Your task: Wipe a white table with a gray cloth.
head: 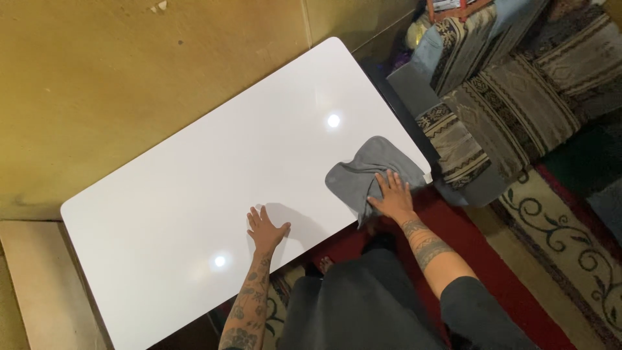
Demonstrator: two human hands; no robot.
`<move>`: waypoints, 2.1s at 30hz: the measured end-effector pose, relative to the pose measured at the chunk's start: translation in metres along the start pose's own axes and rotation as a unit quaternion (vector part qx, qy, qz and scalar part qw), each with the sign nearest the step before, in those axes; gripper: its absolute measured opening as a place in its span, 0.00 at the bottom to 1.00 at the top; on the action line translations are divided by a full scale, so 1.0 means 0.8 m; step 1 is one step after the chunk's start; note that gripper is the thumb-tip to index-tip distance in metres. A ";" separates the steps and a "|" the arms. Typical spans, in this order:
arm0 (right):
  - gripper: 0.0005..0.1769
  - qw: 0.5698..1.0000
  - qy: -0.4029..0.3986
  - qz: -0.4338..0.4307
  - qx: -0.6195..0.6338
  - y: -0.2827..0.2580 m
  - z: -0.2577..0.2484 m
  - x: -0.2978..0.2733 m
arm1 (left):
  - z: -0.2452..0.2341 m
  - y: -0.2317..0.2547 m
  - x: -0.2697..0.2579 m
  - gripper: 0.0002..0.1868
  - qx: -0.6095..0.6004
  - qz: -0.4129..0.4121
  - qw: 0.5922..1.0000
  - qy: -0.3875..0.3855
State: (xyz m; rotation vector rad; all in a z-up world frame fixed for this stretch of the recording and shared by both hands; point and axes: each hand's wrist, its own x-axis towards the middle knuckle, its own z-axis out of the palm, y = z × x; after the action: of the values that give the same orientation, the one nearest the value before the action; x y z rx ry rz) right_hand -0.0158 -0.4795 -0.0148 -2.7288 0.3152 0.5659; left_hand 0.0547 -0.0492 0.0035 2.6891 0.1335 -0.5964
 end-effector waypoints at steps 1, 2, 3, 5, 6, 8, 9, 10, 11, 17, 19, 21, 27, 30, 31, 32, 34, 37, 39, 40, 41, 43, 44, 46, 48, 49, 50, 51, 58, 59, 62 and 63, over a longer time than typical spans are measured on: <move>0.52 1.000 -0.006 -0.006 -0.003 -0.001 -0.011 0.006 | -0.001 0.010 0.005 0.62 -0.002 -0.009 1.000 0.000; 0.55 1.000 0.000 0.011 0.000 -0.001 -0.024 0.017 | -0.002 0.023 0.013 0.64 0.001 -0.007 1.000 -0.009; 0.58 1.000 0.006 0.029 0.002 0.000 -0.037 0.028 | -0.003 0.035 0.022 0.66 0.003 -0.006 1.000 -0.018; 0.58 0.998 -0.034 0.046 -0.011 -0.004 -0.067 0.053 | -0.008 0.068 0.033 0.69 -0.007 -0.065 0.997 -0.038; 0.59 0.995 -0.066 0.071 -0.020 -0.009 -0.082 0.064 | -0.014 0.083 0.039 0.73 -0.013 -0.113 0.992 -0.057; 0.59 0.997 -0.066 0.044 -0.026 0.004 -0.095 0.095 | -0.010 0.105 0.047 0.75 -0.033 -0.162 0.983 -0.075; 0.59 0.998 -0.057 0.024 -0.030 0.010 -0.101 0.108 | -0.009 0.115 0.051 0.77 -0.054 -0.200 0.974 -0.089; 0.59 0.998 -0.053 0.020 -0.026 0.006 -0.116 0.139 | -0.006 0.112 0.063 0.77 -0.052 -0.200 0.975 -0.083; 0.59 0.994 -0.088 0.011 -0.057 0.002 -0.130 0.170 | -0.003 0.109 0.074 0.78 -0.041 -0.204 0.974 -0.086; 0.59 0.977 -0.170 -0.072 -0.103 -0.015 -0.186 0.307 | 0.023 0.101 0.071 0.80 -0.051 -0.229 0.971 -0.053; 0.58 0.972 -0.168 -0.118 -0.114 -0.033 -0.199 0.353 | 0.019 0.109 0.073 0.81 -0.060 -0.259 0.963 -0.038; 0.60 0.977 -0.148 -0.123 -0.089 -0.051 -0.204 0.394 | 0.010 0.119 0.071 0.82 -0.052 -0.270 0.961 -0.041; 0.61 0.983 -0.105 -0.101 -0.111 -0.104 -0.222 0.452 | 0.029 0.112 0.079 0.83 -0.045 -0.259 0.965 0.007; 0.62 0.983 -0.114 -0.098 -0.105 -0.118 -0.227 0.455 | 0.020 0.119 0.073 0.83 -0.048 -0.277 0.959 -0.034; 0.62 0.983 -0.110 -0.103 -0.108 -0.123 -0.225 0.459 | 0.018 0.119 0.075 0.83 -0.053 -0.280 0.958 -0.029; 0.61 0.982 -0.119 -0.095 -0.111 -0.126 -0.224 0.462 | 0.017 0.120 0.075 0.83 -0.049 -0.280 0.958 -0.035; 0.60 0.981 -0.127 -0.090 -0.117 -0.128 -0.214 0.467 | 0.019 0.118 0.077 0.83 -0.050 -0.282 0.957 -0.039; 0.61 0.984 -0.093 -0.099 -0.117 -0.112 -0.196 0.462 | 0.032 0.116 0.076 0.85 -0.049 -0.288 0.956 -0.039; 0.62 0.980 -0.058 -0.144 -0.123 -0.102 -0.191 0.458 | 0.033 0.112 0.081 0.84 -0.062 -0.264 0.962 -0.015; 0.62 0.980 -0.056 -0.146 -0.125 -0.099 -0.191 0.448 | 0.033 0.112 0.081 0.84 -0.065 -0.264 0.962 -0.013; 0.62 0.976 -0.075 -0.158 -0.134 -0.094 -0.192 0.437 | 0.032 0.113 0.080 0.84 -0.051 -0.269 0.962 -0.013; 0.63 0.971 -0.093 -0.168 -0.143 -0.073 -0.185 0.410 | 0.038 0.115 0.073 0.85 -0.038 -0.271 0.962 -0.014; 0.63 0.965 -0.090 -0.203 -0.139 -0.067 -0.182 0.404 | 0.034 0.113 0.077 0.85 -0.040 -0.264 0.964 -0.005; 0.64 0.959 -0.085 -0.234 -0.133 -0.051 -0.175 0.385 | 0.033 0.111 0.081 0.85 -0.039 -0.252 0.967 0.004; 0.61 0.962 -0.063 -0.239 -0.117 -0.032 -0.165 0.358 | 0.034 0.107 0.084 0.85 -0.043 -0.251 0.967 -0.016; 0.61 0.965 -0.058 -0.232 -0.111 -0.030 -0.163 0.348 | 0.025 0.111 0.082 0.85 -0.036 -0.243 0.969 -0.015; 0.60 0.972 -0.047 -0.214 -0.086 -0.024 -0.158 0.333 | 0.017 0.114 0.077 0.85 -0.030 -0.251 0.967 -0.024; 0.59 0.978 -0.036 -0.196 -0.061 -0.020 -0.152 0.318 | 0.010 0.117 0.072 0.85 -0.023 -0.260 0.965 -0.033; 0.55 0.995 0.049 -0.084 0.000 -0.026 -0.077 0.251 | -0.013 0.070 0.044 0.84 0.007 -0.183 0.981 -0.059; 0.58 0.997 0.041 -0.058 0.010 -0.035 -0.066 0.241 | -0.008 0.049 0.037 0.82 -0.002 -0.136 0.990 -0.044; 0.67 1.000 -0.005 0.008 0.009 -0.072 -0.057 0.201 | -0.011 0.012 0.003 0.79 0.109 -0.016 0.993 -0.048; 0.72 0.998 -0.046 0.041 -0.005 -0.086 -0.059 0.189 | -0.015 0.004 -0.010 0.79 0.226 0.048 0.971 -0.063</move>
State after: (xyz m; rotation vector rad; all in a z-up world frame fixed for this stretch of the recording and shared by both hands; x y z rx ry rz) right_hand 0.1551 -0.4554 -0.0180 -2.6986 0.4045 0.7157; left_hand 0.0528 -0.0479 0.0177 3.0548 -0.1906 -0.8505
